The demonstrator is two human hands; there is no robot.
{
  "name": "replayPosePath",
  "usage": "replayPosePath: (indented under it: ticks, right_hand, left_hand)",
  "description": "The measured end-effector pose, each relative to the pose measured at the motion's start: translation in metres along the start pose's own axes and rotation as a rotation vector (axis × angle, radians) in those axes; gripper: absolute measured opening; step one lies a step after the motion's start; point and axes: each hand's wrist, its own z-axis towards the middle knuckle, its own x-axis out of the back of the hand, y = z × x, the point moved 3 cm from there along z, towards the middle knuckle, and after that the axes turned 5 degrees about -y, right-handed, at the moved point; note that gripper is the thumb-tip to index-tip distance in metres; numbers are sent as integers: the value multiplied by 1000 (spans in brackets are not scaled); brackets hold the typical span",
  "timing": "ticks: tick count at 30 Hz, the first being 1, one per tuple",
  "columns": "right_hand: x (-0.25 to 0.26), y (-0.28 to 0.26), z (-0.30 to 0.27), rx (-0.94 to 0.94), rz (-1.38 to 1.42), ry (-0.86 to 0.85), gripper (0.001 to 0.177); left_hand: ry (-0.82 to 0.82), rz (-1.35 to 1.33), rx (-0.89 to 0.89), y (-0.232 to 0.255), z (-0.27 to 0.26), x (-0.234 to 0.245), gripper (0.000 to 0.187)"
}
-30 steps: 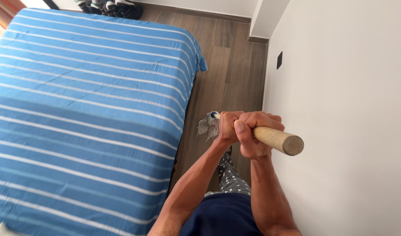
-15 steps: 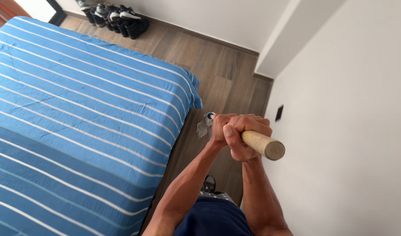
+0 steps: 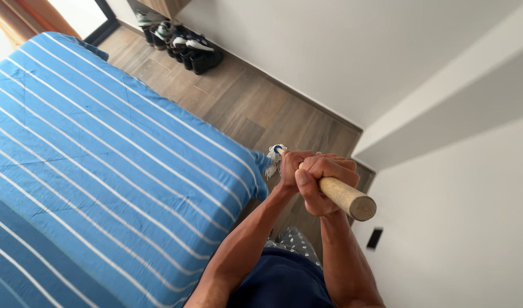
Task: The person mops the floor in a bedroom, hallway, and kitchen using a mop by hand.
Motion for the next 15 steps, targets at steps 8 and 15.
replayPosePath:
  ticks: [8, 15]
  right_hand:
    - [-9, 146, 129, 62, 157, -173, 34]
    - [-33, 257, 229, 59, 463, -363, 31]
  left_hand:
    - [218, 13, -22, -74, 155, 48, 39]
    - [475, 160, 68, -161, 259, 94, 40]
